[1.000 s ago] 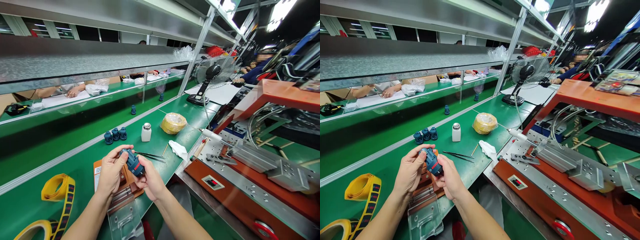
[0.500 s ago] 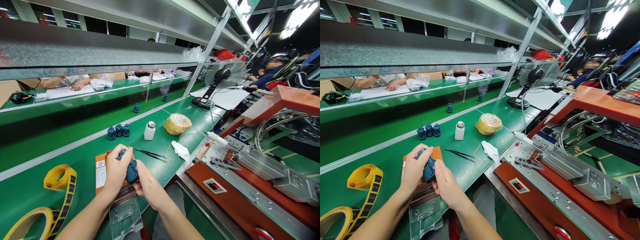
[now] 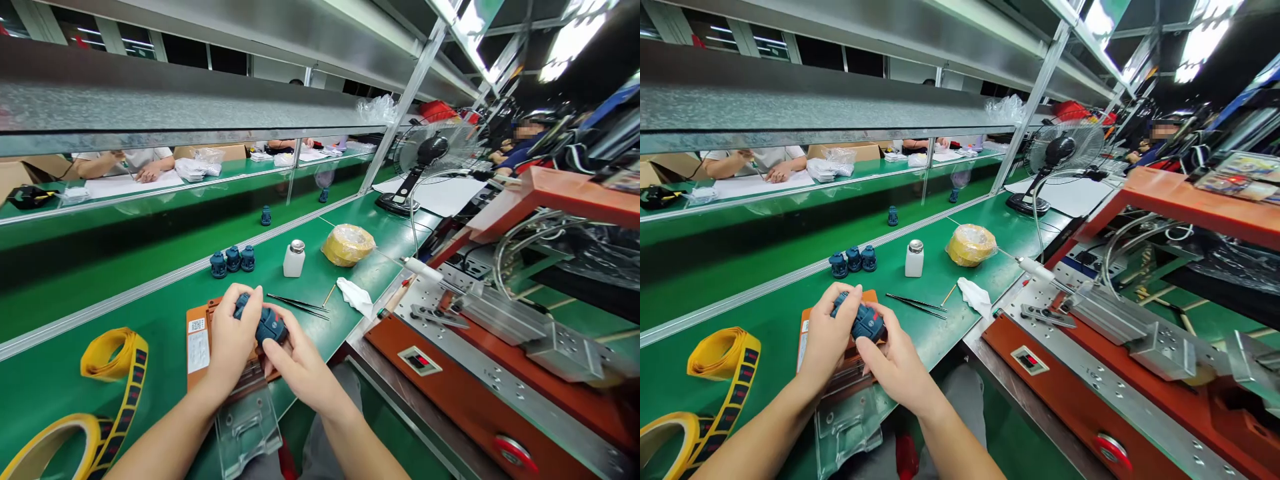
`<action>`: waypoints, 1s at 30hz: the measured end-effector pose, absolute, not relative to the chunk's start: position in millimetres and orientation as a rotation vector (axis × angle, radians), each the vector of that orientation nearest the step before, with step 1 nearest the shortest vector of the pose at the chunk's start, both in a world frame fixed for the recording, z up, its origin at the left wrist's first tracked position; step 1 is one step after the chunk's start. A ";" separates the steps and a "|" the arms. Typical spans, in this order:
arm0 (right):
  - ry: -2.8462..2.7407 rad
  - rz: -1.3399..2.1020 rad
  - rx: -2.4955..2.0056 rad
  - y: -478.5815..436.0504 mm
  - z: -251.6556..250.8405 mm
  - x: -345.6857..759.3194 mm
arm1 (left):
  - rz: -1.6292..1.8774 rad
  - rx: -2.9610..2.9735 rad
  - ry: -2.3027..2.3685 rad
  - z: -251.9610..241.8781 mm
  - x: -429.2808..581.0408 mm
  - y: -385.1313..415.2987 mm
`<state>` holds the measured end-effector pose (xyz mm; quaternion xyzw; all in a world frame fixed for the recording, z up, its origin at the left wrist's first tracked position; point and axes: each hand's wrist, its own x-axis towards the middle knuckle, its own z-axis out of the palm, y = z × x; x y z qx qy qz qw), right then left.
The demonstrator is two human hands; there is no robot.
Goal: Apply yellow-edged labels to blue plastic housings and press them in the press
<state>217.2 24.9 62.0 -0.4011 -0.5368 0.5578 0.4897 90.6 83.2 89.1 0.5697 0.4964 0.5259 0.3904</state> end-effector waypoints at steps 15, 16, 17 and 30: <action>-1.106 1.022 -1.088 4.6 58.3 236.4 | 1.154 0.991 0.870 81.8 105.5 75.7; -1.117 0.969 -1.106 3.8 57.4 237.5 | 1.137 0.952 0.844 82.7 106.3 73.3; -1.127 0.926 -1.120 3.1 56.2 238.6 | 1.122 0.911 0.819 83.7 107.0 70.7; -1.333 0.439 -1.218 0.2 37.8 246.0 | 0.983 0.859 0.656 84.5 119.2 45.4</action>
